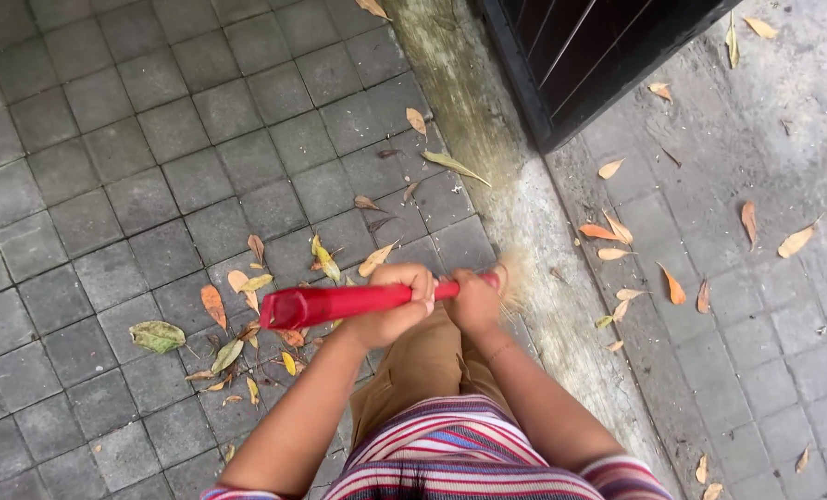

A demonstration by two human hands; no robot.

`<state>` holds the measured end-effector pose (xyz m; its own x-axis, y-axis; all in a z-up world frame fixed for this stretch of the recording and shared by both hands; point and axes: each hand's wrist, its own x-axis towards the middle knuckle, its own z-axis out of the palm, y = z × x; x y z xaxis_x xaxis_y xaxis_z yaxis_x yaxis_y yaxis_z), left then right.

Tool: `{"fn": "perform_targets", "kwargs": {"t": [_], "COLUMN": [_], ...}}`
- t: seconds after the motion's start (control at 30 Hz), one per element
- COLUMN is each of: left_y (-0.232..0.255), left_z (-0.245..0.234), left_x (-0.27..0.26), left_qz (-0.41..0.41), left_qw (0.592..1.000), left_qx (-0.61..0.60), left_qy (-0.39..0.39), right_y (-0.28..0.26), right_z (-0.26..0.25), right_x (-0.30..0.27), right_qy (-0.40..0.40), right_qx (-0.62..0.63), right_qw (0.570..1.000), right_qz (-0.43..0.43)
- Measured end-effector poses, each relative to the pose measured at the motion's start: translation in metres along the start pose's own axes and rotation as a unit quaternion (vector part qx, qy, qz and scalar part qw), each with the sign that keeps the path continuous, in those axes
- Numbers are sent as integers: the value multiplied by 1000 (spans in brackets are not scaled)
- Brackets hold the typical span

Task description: Sweeping dry leaves on a tiled outdoor surface into a pile using a broom.

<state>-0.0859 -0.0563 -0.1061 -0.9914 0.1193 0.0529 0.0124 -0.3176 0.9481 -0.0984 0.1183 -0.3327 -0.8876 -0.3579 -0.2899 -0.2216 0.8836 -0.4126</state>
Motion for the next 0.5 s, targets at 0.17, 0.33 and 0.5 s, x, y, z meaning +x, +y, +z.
{"fn": "perform_targets", "kwargs": {"t": [0.17, 0.33, 0.5], "left_y": [11, 44, 81], "left_z": [-38, -71, -79], "left_x": [27, 44, 56], "left_qz": [50, 106, 158], "left_qw": [989, 973, 960], "left_qx": [137, 206, 231], "left_qy": [-6, -10, 4], "right_y": [-55, -90, -125], "right_z": [-33, -37, -84], "right_x": [82, 160, 187], "right_qy": [-15, 22, 29], "right_qx": [74, 45, 37], "right_qw": [997, 996, 993], "right_qz": [-9, -72, -108]}}
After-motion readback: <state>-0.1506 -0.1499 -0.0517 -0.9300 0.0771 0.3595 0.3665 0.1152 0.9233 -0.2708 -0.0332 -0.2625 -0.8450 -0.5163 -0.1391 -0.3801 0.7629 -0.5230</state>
